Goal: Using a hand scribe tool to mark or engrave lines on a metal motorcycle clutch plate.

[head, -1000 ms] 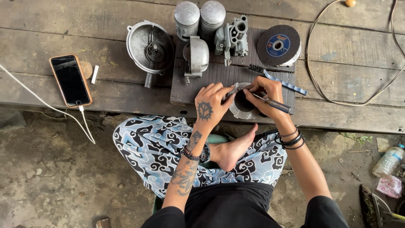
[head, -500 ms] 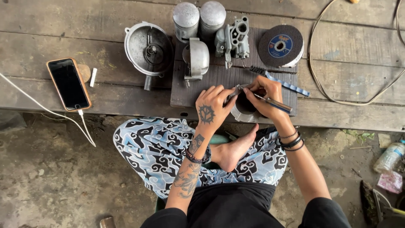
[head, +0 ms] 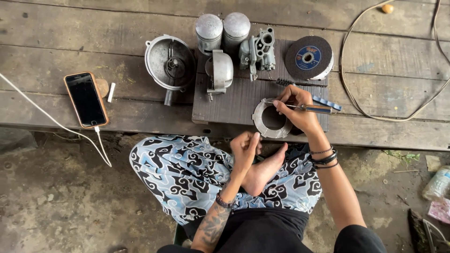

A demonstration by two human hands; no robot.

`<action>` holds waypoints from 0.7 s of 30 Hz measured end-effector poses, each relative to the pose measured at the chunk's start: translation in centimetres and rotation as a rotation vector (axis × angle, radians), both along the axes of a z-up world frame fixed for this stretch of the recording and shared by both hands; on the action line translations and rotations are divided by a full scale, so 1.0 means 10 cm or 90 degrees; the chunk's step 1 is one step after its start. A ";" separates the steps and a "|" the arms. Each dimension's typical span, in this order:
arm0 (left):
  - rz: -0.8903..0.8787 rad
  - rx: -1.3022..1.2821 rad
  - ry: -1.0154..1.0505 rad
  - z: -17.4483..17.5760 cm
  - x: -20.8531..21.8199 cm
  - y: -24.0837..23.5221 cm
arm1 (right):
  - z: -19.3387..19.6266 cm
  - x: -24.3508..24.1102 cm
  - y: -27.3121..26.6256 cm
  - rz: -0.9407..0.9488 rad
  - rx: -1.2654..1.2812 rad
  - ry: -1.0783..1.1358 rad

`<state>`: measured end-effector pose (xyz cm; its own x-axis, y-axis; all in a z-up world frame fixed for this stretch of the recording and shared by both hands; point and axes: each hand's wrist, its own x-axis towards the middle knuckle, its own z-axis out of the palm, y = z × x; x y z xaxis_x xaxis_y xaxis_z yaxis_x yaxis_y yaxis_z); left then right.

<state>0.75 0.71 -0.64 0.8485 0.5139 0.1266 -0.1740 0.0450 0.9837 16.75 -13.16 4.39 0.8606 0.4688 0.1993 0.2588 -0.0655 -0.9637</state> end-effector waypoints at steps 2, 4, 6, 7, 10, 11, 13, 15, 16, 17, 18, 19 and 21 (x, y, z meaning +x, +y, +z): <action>-0.086 -0.090 0.121 0.31 0.00 -0.08 | -0.04 0.01 -0.02 0.013 0.008 -0.002; -0.053 -0.231 0.199 0.21 0.20 -0.09 | -0.03 -0.01 -0.01 0.005 0.007 0.005; -0.019 -0.367 0.271 0.00 0.38 -0.11 | 0.00 -0.02 0.00 -0.001 0.010 0.007; 0.022 -0.359 0.257 -0.18 0.44 -0.12 | 0.03 -0.03 0.01 -0.003 0.010 0.010; 0.066 -0.326 0.227 -0.43 0.47 -0.15 | 0.07 -0.08 0.03 -0.009 0.010 0.005; 0.071 -0.306 0.210 -0.47 0.46 -0.15 | 0.09 -0.08 0.04 -0.011 0.006 -0.004; 0.074 -0.309 0.211 -0.37 0.46 -0.15 | 0.06 -0.08 0.02 -0.021 0.008 0.001; 0.080 -0.312 0.217 -0.37 0.44 -0.15 | 0.04 -0.11 0.01 -0.031 0.010 0.010; 0.092 -0.315 0.218 -0.41 0.43 -0.15 | 0.05 -0.13 0.01 -0.030 0.012 0.018; 0.105 -0.318 0.219 -0.45 0.43 -0.14 | 0.05 -0.14 0.02 -0.029 0.013 0.026; 0.104 -0.317 0.224 -0.52 0.38 -0.15 | 0.05 -0.17 0.00 -0.031 0.014 0.030; 0.107 -0.317 0.229 -0.59 0.33 -0.15 | 0.04 -0.20 -0.01 -0.031 0.003 0.028; 0.116 -0.314 0.245 -0.57 0.16 -0.16 | 0.00 -0.30 -0.03 -0.028 -0.006 0.038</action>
